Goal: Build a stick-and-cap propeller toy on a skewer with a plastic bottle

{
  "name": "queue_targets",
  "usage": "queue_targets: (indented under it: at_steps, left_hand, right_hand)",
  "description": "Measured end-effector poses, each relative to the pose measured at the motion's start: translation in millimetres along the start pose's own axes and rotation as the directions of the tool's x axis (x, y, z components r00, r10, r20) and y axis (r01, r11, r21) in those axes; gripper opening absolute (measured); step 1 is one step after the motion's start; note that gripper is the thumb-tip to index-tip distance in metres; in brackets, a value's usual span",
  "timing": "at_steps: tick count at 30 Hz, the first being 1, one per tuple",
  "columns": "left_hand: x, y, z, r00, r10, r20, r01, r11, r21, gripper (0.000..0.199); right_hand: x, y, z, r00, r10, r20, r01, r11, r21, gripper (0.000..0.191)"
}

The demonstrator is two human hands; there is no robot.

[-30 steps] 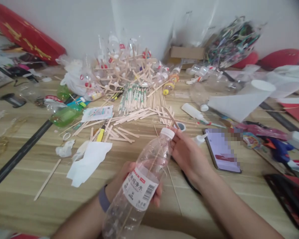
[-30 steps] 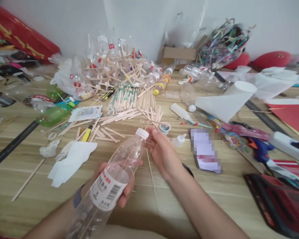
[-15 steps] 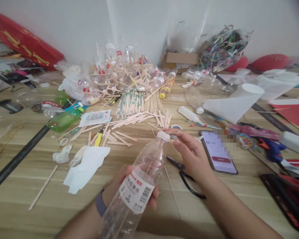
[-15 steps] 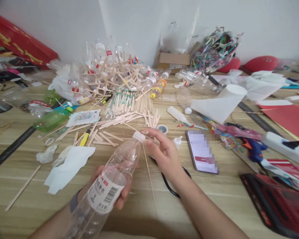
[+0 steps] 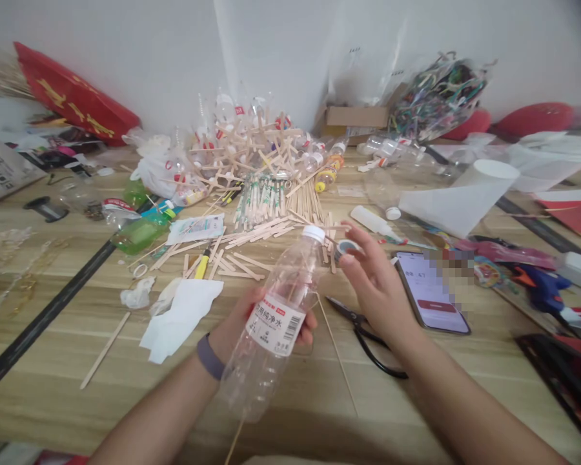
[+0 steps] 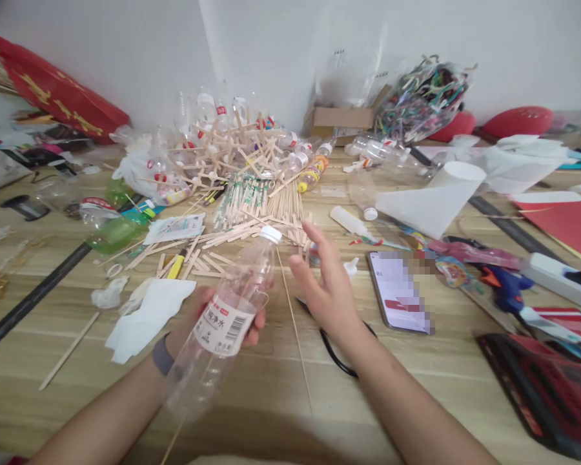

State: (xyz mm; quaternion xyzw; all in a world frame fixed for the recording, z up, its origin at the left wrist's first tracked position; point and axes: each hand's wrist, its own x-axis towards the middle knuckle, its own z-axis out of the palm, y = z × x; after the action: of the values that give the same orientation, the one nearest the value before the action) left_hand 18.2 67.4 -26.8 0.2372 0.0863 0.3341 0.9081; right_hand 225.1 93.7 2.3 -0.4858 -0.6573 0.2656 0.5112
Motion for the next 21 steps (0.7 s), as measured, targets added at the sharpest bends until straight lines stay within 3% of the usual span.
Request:
queue_targets:
  at_steps: [2, 4, 7, 9, 10, 14, 21]
  left_hand:
    - [0, 5, 5.3, 0.999, 0.039, -0.023, -0.038, 0.999, 0.036, 0.065]
    - [-1, 8, 7.4, 0.996, 0.082, -0.039, -0.079, 0.995, 0.068, 0.065]
    - [-6, 10, 5.0, 0.984, 0.166, -0.072, -0.158, 0.982, 0.1, 0.061]
    - [-10, 11, 2.0, 0.974, 0.21, -0.085, -0.2, 0.974, 0.108, 0.062]
    - [-12, 12, 0.8, 0.971, 0.222, -0.093, -0.211, 0.971, 0.112, 0.064]
    - [-18, 21, -1.8, 0.956, 0.259, -0.142, -0.244, 0.963, 0.111, 0.076]
    - [-24, 28, -4.3, 0.952, 0.272, -0.143, -0.264, 0.962, 0.073, 0.077]
  right_hand:
    - [-4, -6, 4, 0.994, 0.111, -0.023, -0.111, 0.994, 0.026, 0.041]
    - [-10, -14, 10, 0.964, 0.216, 0.153, -0.236, 0.963, 0.129, 0.042]
    - [-20, -25, 20, 0.809, 0.205, 0.551, -0.421, 0.857, 0.298, 0.049]
    - [-27, -28, 24, 0.709, 0.117, 0.695, -0.464, 0.82, 0.335, 0.046]
    - [-29, -28, 25, 0.69, 0.096, 0.718, -0.453, 0.831, 0.324, 0.043]
    - [-39, -22, 20, 0.721, 0.175, 0.671, -0.363, 0.92, 0.15, 0.041]
    - [-51, -10, 12, 0.771, 0.252, 0.585, -0.286, 0.958, -0.037, 0.035]
